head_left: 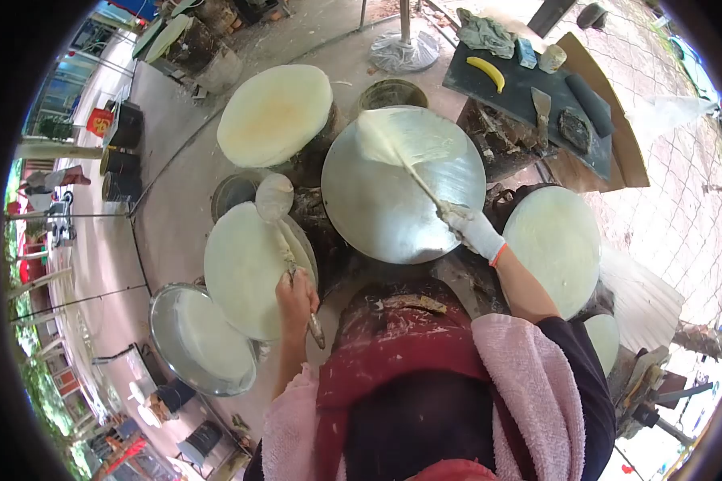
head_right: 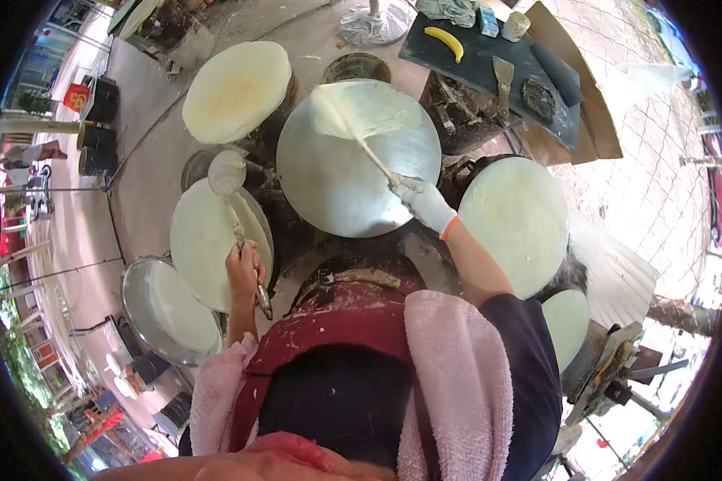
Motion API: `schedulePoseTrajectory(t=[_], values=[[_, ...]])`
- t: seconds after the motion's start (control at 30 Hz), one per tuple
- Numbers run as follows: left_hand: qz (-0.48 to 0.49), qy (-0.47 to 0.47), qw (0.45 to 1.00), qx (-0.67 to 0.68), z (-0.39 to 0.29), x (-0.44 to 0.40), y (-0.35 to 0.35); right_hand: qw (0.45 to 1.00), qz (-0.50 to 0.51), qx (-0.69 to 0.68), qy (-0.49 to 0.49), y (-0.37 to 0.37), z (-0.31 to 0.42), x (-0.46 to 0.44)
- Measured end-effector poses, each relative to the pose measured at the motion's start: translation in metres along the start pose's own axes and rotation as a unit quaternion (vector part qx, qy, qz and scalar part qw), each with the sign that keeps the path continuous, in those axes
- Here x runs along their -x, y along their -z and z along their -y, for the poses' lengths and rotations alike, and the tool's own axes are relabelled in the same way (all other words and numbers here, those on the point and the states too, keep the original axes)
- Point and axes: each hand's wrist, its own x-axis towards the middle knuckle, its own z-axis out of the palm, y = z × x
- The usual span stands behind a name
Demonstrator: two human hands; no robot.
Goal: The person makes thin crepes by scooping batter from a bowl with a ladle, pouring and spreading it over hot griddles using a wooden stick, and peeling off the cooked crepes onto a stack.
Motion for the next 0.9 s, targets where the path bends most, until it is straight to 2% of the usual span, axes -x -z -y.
schedulePoseTrajectory(t=[0.1,0.13,0.2,0.27,0.37,0.43,0.53,0.57,0.63,0.7,0.8,0.87,0.9], values=[[-0.010,0.021,0.999,0.026,0.003,0.010,-0.007,0.990,-0.017,0.002,0.137,0.027,-0.028,-0.020],[-0.018,0.021,0.999,0.038,0.003,0.012,-0.009,0.980,-0.031,0.072,0.181,0.044,-0.008,-0.011],[-0.033,0.022,0.997,0.063,0.005,0.016,-0.012,0.984,-0.089,0.069,0.138,0.084,-0.002,-0.026],[-0.042,0.027,0.997,0.051,0.007,0.020,-0.015,0.992,-0.070,0.075,0.068,0.086,0.019,-0.027],[-0.042,0.028,0.998,0.041,0.013,0.023,-0.021,0.992,0.065,0.102,-0.031,0.059,0.026,-0.025],[-0.037,0.029,0.998,0.035,0.017,0.026,-0.021,0.992,0.085,0.083,0.049,0.054,0.018,-0.023],[-0.034,0.026,0.999,0.025,0.018,0.029,-0.021,0.973,0.117,0.118,0.162,0.094,0.015,-0.033],[-0.035,0.023,0.999,0.021,0.016,0.028,-0.022,0.976,0.081,0.108,0.172,0.106,0.014,-0.047],[-0.038,0.015,0.999,0.013,0.018,0.027,-0.024,0.990,0.028,0.057,0.125,0.111,0.026,-0.068],[-0.041,0.007,0.999,0.001,0.027,0.025,-0.022,0.987,0.094,0.121,0.043,0.089,0.057,-0.048],[-0.046,0.002,0.998,-0.042,0.041,0.027,-0.018,0.972,0.149,0.176,-0.054,0.076,0.067,-0.028],[-0.064,0.020,0.996,-0.052,0.037,0.028,-0.019,0.974,0.179,0.132,-0.050,0.089,0.054,-0.033],[-0.073,0.030,0.995,-0.058,0.036,0.027,-0.019,0.975,0.173,0.137,0.024,0.101,0.047,-0.041]])
